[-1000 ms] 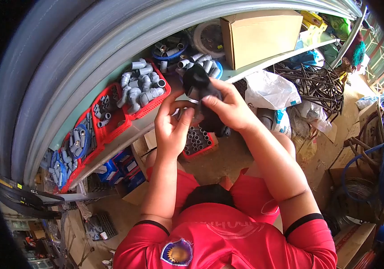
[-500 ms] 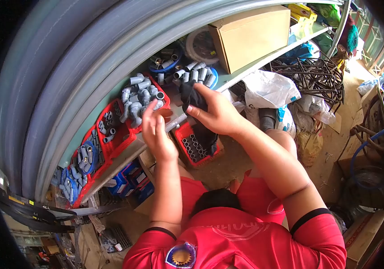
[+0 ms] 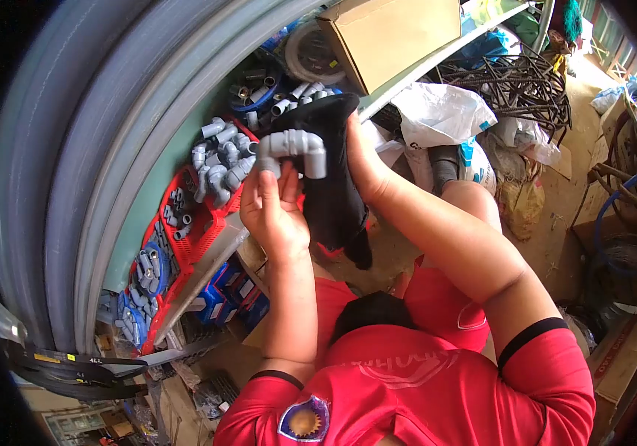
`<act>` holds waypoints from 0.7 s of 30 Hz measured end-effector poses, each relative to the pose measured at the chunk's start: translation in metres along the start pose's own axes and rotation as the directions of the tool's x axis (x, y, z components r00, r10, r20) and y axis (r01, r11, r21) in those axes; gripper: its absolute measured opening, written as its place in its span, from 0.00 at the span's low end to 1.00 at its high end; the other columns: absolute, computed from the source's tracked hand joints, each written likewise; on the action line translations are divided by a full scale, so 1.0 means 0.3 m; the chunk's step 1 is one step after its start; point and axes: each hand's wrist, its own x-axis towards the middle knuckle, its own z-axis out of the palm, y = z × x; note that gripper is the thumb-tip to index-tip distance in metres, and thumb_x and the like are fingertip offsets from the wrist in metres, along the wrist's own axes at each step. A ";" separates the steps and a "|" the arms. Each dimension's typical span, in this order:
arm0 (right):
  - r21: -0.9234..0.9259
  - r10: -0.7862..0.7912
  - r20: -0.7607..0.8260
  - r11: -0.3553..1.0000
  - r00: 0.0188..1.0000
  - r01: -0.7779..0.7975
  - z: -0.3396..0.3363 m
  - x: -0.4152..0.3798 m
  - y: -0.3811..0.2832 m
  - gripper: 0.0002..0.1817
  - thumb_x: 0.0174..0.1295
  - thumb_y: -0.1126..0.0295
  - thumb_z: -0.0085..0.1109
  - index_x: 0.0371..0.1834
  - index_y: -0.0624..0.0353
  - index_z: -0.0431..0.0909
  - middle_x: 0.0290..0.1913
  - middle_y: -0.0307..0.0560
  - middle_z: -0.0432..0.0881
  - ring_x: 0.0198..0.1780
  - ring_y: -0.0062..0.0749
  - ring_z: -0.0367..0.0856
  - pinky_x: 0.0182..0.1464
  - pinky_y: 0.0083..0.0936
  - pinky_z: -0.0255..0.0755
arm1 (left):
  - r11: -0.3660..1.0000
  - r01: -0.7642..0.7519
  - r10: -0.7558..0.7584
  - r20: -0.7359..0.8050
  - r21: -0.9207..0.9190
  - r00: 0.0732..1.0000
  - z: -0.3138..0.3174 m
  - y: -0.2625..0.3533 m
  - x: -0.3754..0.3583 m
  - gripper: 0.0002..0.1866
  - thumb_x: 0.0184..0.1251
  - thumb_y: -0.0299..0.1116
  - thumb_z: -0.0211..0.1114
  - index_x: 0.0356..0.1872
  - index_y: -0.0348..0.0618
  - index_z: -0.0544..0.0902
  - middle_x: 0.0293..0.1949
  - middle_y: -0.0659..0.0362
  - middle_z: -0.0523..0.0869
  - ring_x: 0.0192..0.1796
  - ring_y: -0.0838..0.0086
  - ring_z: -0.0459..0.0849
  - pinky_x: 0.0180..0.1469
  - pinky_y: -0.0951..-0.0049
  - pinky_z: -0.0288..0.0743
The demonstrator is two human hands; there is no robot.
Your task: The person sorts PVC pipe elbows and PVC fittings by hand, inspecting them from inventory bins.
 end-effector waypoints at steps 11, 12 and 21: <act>-0.695 -0.399 0.095 0.630 0.912 0.348 -0.075 0.057 -0.023 0.28 0.77 0.49 0.46 0.42 0.70 0.78 0.31 0.52 0.84 0.34 0.37 0.83 0.39 0.36 0.74 | 0.841 -0.350 0.227 0.318 0.412 0.921 -0.012 -0.010 -0.001 0.29 0.64 0.21 0.71 0.63 0.38 0.65 0.57 0.48 0.75 0.54 0.65 0.83 0.55 0.66 0.84; -0.531 -0.392 0.015 0.776 0.920 0.339 -0.055 0.073 -0.013 0.27 0.77 0.49 0.46 0.43 0.67 0.79 0.33 0.50 0.85 0.33 0.36 0.83 0.38 0.34 0.74 | 0.751 -0.506 0.361 0.379 0.424 0.852 -0.012 -0.031 -0.008 0.30 0.63 0.19 0.71 0.62 0.37 0.65 0.61 0.47 0.71 0.56 0.63 0.82 0.56 0.65 0.84; -0.019 0.017 -0.124 1.000 0.992 -0.019 -0.018 0.023 0.010 0.21 0.76 0.51 0.49 0.49 0.57 0.81 0.36 0.43 0.85 0.32 0.29 0.81 0.36 0.29 0.76 | 0.175 -0.784 0.390 0.689 0.596 0.611 0.013 -0.008 0.009 0.18 0.61 0.26 0.72 0.52 0.40 0.79 0.64 0.45 0.71 0.63 0.53 0.77 0.64 0.54 0.73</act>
